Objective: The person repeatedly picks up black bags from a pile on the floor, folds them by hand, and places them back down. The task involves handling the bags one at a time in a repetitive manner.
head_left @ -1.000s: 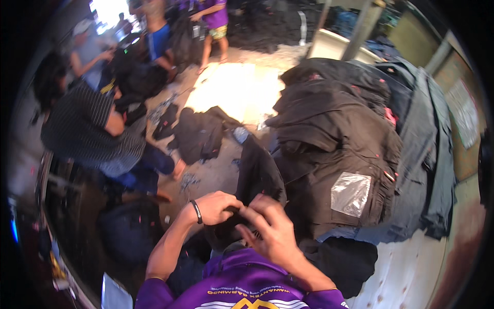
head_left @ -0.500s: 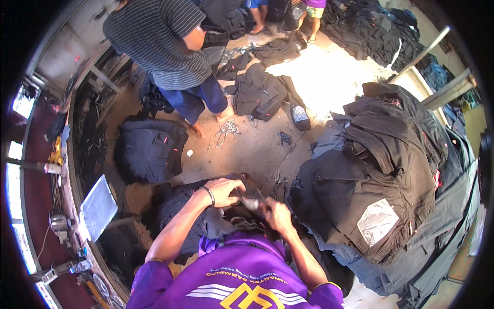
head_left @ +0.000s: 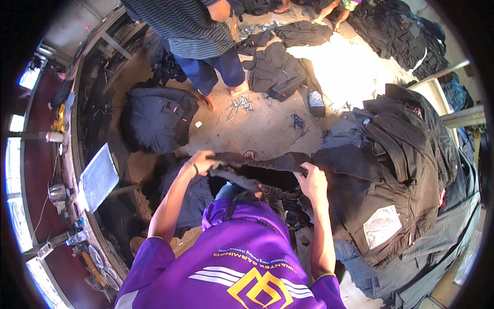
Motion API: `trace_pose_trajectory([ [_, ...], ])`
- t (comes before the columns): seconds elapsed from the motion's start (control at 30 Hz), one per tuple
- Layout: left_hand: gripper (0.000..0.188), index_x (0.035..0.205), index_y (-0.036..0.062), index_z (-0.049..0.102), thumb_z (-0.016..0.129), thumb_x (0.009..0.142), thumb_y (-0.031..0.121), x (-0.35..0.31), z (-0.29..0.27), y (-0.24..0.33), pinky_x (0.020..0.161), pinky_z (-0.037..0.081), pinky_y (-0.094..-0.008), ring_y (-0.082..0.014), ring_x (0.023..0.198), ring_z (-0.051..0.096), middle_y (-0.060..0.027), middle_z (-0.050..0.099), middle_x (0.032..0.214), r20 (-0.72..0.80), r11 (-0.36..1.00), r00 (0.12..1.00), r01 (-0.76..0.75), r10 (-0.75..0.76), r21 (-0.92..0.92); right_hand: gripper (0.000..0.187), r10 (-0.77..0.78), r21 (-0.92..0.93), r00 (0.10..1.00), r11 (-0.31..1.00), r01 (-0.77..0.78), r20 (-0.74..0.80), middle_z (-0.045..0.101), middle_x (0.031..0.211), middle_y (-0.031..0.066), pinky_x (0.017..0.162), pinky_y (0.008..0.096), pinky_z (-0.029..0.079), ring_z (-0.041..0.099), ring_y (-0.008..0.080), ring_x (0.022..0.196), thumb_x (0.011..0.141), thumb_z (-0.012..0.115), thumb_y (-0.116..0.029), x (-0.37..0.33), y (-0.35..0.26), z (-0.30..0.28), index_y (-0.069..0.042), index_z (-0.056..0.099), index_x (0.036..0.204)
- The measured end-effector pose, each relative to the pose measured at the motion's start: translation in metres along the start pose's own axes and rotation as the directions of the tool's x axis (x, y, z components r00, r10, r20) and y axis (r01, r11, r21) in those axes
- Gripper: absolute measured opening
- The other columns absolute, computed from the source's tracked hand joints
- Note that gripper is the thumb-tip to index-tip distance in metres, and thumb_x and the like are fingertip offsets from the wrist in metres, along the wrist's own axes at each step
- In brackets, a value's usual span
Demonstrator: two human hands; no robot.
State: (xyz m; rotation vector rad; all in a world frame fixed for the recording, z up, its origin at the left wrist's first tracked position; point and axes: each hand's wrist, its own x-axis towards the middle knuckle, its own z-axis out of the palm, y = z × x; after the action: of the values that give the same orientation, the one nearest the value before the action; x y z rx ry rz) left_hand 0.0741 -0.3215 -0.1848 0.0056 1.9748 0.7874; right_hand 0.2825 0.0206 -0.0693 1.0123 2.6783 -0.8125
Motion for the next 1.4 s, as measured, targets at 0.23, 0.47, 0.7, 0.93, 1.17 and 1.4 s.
trace_pose_trajectory([
  [0.23, 0.048, 0.134, 0.0025, 0.061, 0.069, 0.089, 0.015, 0.014, -0.002, 0.082, 0.089, 0.051, -0.0354, -0.0209, 0.101, 0.065, -0.0126, 0.073, 0.110, -0.118, 0.945, 0.945, -0.283, 0.304, 0.166, 0.040, -0.110, 0.076, 0.993, 0.991, 0.106, 0.051, 0.072, 0.102, 0.0276, 0.089, 0.0463, 0.056, 0.070, 0.0435, 0.100, 0.089, 0.071, -0.035, 0.033, -0.024, -0.002, -0.003, 0.074, 0.113],
  [0.47, 0.039, 0.118, 0.0028, 0.068, 0.075, 0.085, 0.021, 0.032, -0.042, 0.093, 0.085, 0.051, -0.0357, -0.0174, 0.097, 0.065, -0.0097, 0.073, 0.107, 0.406, 0.809, 0.843, -0.493, 0.352, 0.322, 0.046, 0.192, 0.046, 0.979, 0.980, -0.196, 0.069, 0.072, 0.100, 0.0292, 0.089, 0.0476, 0.056, 0.071, 0.0436, 0.099, 0.090, 0.066, -0.042, 0.077, -0.012, -0.023, -0.002, 0.075, 0.112],
  [0.7, 0.073, 0.153, 0.0075, 0.043, 0.070, 0.086, 0.009, 0.052, -0.028, 0.100, 0.105, 0.050, -0.0408, -0.0281, 0.124, 0.060, -0.0189, 0.061, 0.137, 0.570, 0.815, 0.740, -0.545, 0.358, 0.195, 0.050, 0.201, 0.140, 0.979, 0.969, -0.203, 0.025, 0.071, 0.105, 0.0318, 0.093, 0.0462, 0.054, 0.069, 0.0447, 0.105, 0.089, 0.068, -0.041, 0.109, 0.008, -0.009, 0.003, 0.073, 0.113],
  [0.93, 0.048, 0.138, 0.0028, 0.057, 0.065, 0.091, 0.004, 0.082, -0.016, 0.109, 0.098, 0.050, -0.0373, -0.0242, 0.117, 0.063, -0.0189, 0.067, 0.129, 0.417, 0.902, 0.829, -0.429, 0.373, 0.046, 0.046, 0.249, 0.136, 0.966, 0.957, -0.256, 0.069, 0.071, 0.104, 0.0313, 0.092, 0.0444, 0.055, 0.070, 0.0430, 0.104, 0.089, 0.072, -0.034, 0.120, 0.013, -0.004, 0.002, 0.072, 0.118],
  [1.17, 0.055, 0.122, -0.0002, 0.061, 0.086, 0.080, 0.025, 0.103, -0.019, 0.145, 0.096, 0.051, -0.0429, -0.0317, 0.110, 0.066, -0.0205, 0.069, 0.118, 0.303, 0.790, 0.794, -0.589, 0.527, 0.171, 0.051, 0.312, 0.177, 0.950, 0.934, -0.311, 0.022, 0.072, 0.103, 0.0309, 0.091, 0.0434, 0.055, 0.072, 0.0401, 0.102, 0.088, 0.073, -0.035, 0.125, 0.021, 0.001, 0.002, 0.070, 0.123],
  [1.4, 0.057, 0.135, -0.0002, 0.055, 0.078, 0.084, 0.012, 0.128, -0.042, 0.176, 0.107, 0.047, -0.0430, -0.0326, 0.122, 0.062, -0.0222, 0.065, 0.129, 0.456, 0.760, 0.749, -0.615, 0.481, 0.209, 0.046, 0.211, 0.056, 0.976, 0.977, -0.207, -0.061, 0.073, 0.106, 0.0260, 0.092, 0.0423, 0.056, 0.072, 0.0383, 0.104, 0.084, 0.076, -0.027, 0.138, 0.025, -0.008, 0.003, 0.071, 0.119],
])
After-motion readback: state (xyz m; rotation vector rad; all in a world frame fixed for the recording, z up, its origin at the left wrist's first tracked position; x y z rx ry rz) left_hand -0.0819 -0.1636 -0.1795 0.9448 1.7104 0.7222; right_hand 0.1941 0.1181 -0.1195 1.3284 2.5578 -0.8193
